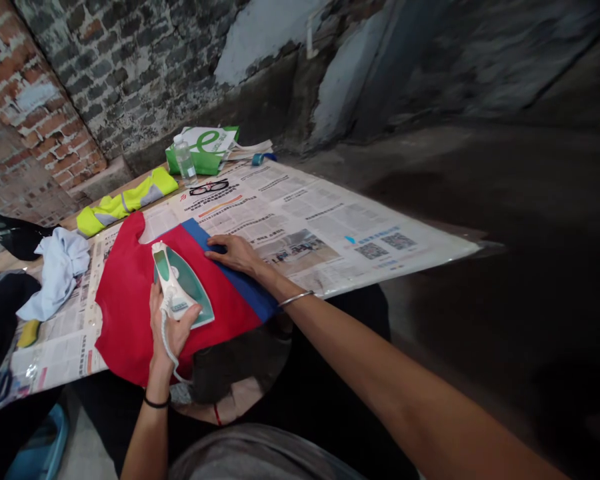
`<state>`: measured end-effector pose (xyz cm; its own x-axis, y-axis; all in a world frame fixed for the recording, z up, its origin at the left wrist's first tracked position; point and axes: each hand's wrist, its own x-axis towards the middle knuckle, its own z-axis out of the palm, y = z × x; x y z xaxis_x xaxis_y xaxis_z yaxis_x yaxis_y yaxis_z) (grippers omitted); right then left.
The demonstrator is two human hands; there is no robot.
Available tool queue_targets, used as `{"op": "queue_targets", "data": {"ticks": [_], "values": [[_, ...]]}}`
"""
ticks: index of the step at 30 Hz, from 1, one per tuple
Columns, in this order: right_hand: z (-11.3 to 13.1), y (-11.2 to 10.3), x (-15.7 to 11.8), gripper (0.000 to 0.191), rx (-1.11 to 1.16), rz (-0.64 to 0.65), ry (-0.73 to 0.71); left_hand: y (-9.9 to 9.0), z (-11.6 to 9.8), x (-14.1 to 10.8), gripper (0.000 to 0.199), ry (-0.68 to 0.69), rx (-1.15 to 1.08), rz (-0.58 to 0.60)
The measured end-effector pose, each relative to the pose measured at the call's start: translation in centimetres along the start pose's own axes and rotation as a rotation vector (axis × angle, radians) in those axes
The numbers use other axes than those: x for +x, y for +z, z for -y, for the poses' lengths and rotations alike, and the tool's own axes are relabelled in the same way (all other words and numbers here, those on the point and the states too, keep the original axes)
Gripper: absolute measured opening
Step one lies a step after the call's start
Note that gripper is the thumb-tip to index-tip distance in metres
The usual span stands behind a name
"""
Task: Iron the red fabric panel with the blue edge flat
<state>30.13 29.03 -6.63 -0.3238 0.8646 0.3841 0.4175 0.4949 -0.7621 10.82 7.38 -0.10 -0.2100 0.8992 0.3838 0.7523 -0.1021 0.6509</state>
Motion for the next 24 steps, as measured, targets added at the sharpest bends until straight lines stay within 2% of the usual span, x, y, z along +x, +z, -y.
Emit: {"op": "queue_targets", "data": {"ticks": [6, 11, 16, 24], "values": [[-0.5, 0.2, 0.1, 0.030, -0.005, -0.002, -0.024, -0.2, 0.2, -4.8, 0.072, 0.035, -0.019, 0.033], [-0.7, 0.3, 0.0, 0.032, -0.016, 0.001, -0.017, 0.1, 0.0, -6.1, 0.075, 0.092, 0.013, 0.043], [-0.8, 0.3, -0.1, 0.032, -0.028, 0.002, -0.018, 0.6, 0.3, -4.3, 0.076, 0.110, -0.023, 0.050], [-0.7, 0.2, -0.1, 0.032, -0.023, 0.005, -0.003, 2.2, 0.3, 1.8, 0.076, 0.105, -0.024, 0.096]]}}
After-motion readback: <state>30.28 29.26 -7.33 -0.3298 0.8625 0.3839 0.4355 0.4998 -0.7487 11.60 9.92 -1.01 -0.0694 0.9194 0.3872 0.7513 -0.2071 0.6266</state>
